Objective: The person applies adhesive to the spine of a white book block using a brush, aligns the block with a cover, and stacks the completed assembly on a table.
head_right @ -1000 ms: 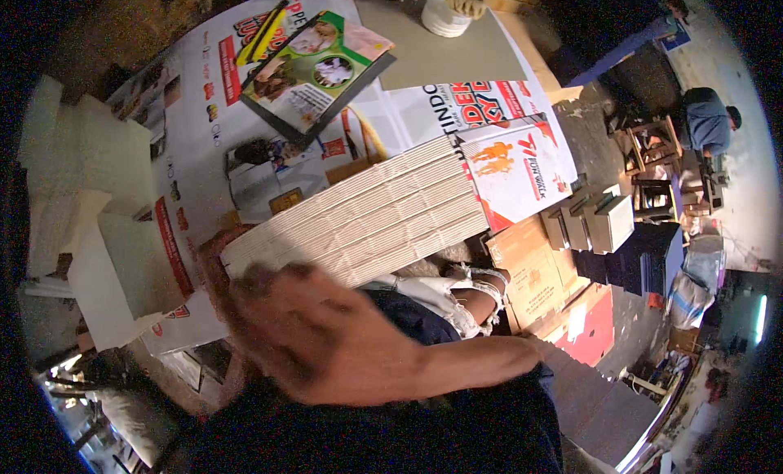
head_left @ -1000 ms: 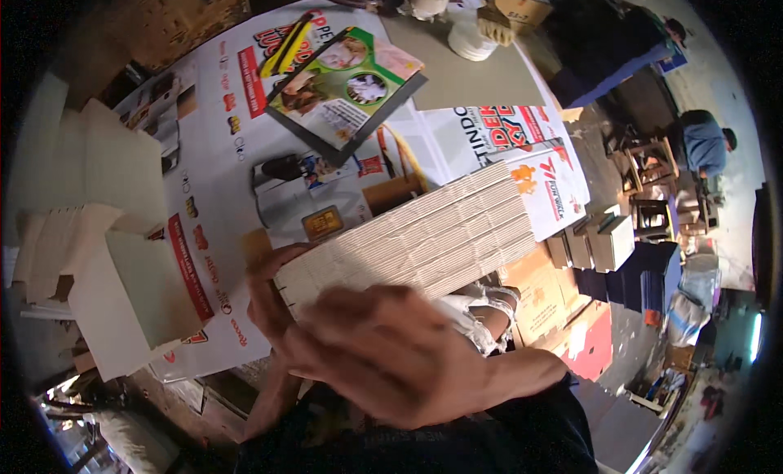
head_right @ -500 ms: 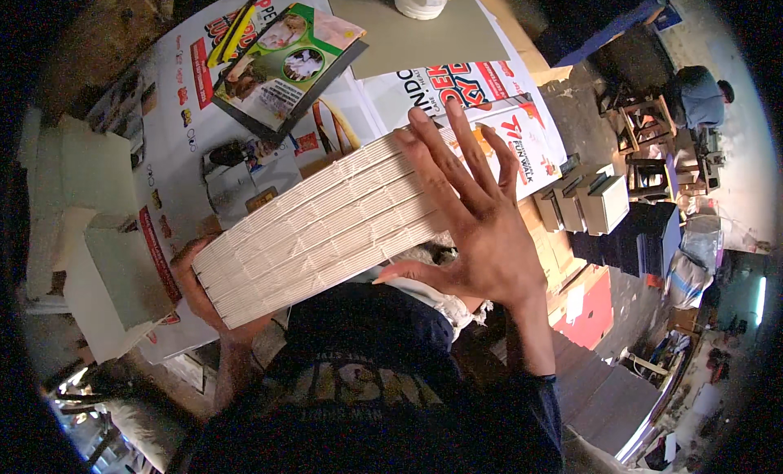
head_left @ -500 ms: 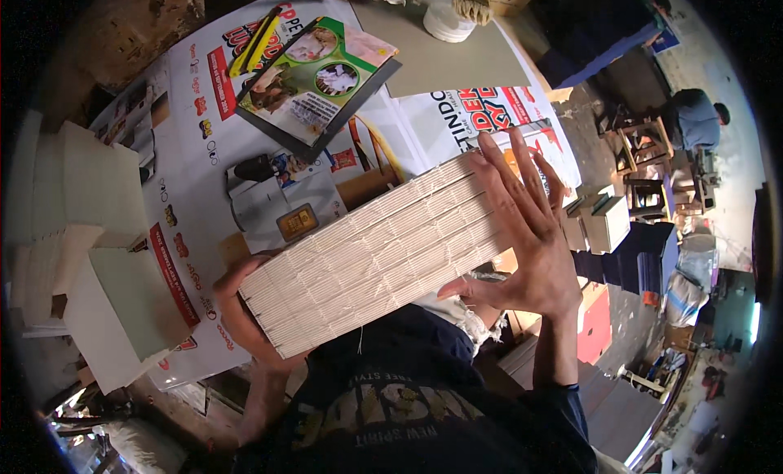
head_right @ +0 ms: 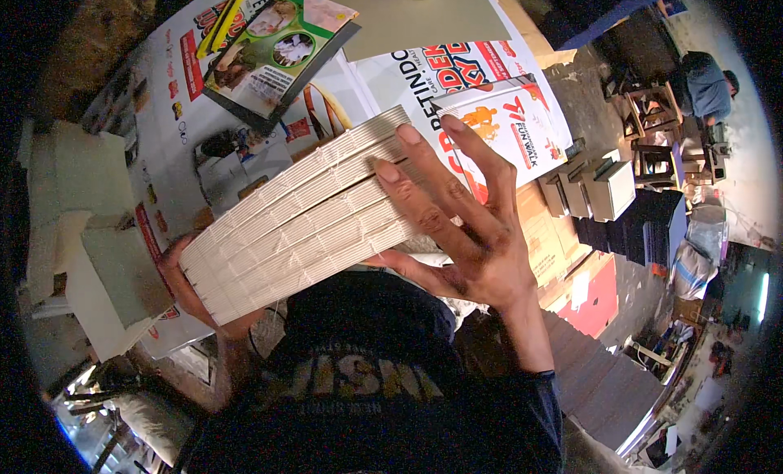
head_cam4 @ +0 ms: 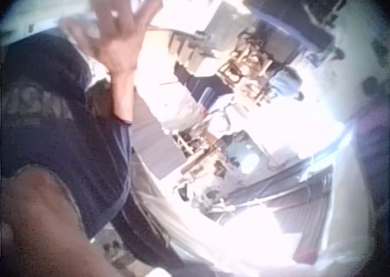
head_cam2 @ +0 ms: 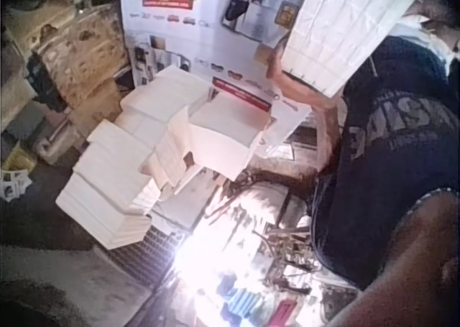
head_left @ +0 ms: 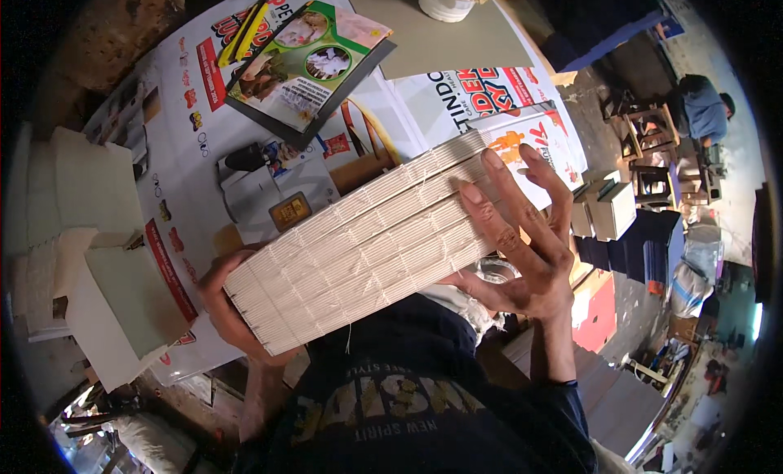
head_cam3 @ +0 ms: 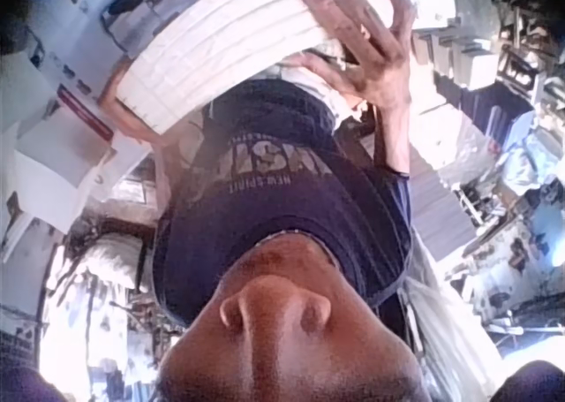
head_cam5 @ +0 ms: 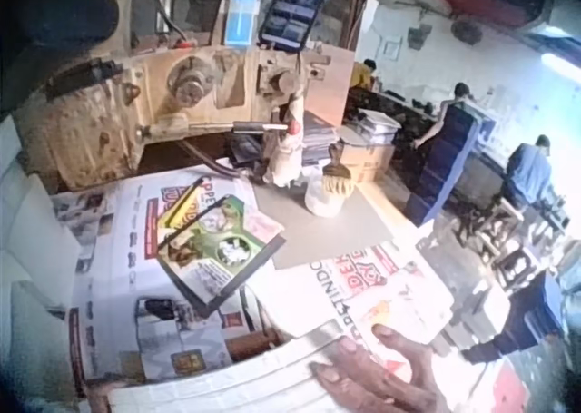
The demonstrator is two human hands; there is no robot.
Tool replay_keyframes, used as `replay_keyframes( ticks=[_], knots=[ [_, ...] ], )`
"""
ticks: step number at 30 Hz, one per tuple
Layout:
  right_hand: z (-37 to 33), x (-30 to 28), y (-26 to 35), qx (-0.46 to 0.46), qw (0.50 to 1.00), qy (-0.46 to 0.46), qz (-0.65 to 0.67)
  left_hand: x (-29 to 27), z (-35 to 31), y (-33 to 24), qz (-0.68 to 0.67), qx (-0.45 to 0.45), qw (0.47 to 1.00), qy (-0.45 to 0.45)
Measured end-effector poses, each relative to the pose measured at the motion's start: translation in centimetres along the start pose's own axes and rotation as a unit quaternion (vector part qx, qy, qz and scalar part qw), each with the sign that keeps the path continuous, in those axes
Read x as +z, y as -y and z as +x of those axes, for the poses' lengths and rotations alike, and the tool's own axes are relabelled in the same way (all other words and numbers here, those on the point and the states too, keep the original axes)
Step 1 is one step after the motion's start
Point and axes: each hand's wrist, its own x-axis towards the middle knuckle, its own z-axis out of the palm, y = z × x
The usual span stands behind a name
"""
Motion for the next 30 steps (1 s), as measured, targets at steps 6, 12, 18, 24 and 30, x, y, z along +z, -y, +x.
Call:
replay_keyframes(
  ticks=[6,12,18,24,30],
  knots=[
    [0.2,-0.5,0.7,0.013,1.000,-0.001,0.021,0.0,0.3,-0.5,0.014,-0.006,1.000,0.008],
    [0.5,-0.3,2.0,0.007,0.999,0.013,-0.052,0.0,-0.3,0.3,0.028,-0.003,0.999,-0.015],
    [1.3,-1.0,5.4,0.032,0.987,0.112,-0.112,0.4,-0.1,0.0,0.000,-0.003,1.000,-0.017],
    [0.8,0.4,8.9,-0.009,0.985,0.172,-0.012,-0.4,0.3,-0.6,0.075,0.013,0.997,0.015],
    [1.2,2.5,13.4,-0.107,0.977,0.181,0.021,-0.1,0.1,-0.5,0.015,-0.036,0.999,-0.007]
  ],
)
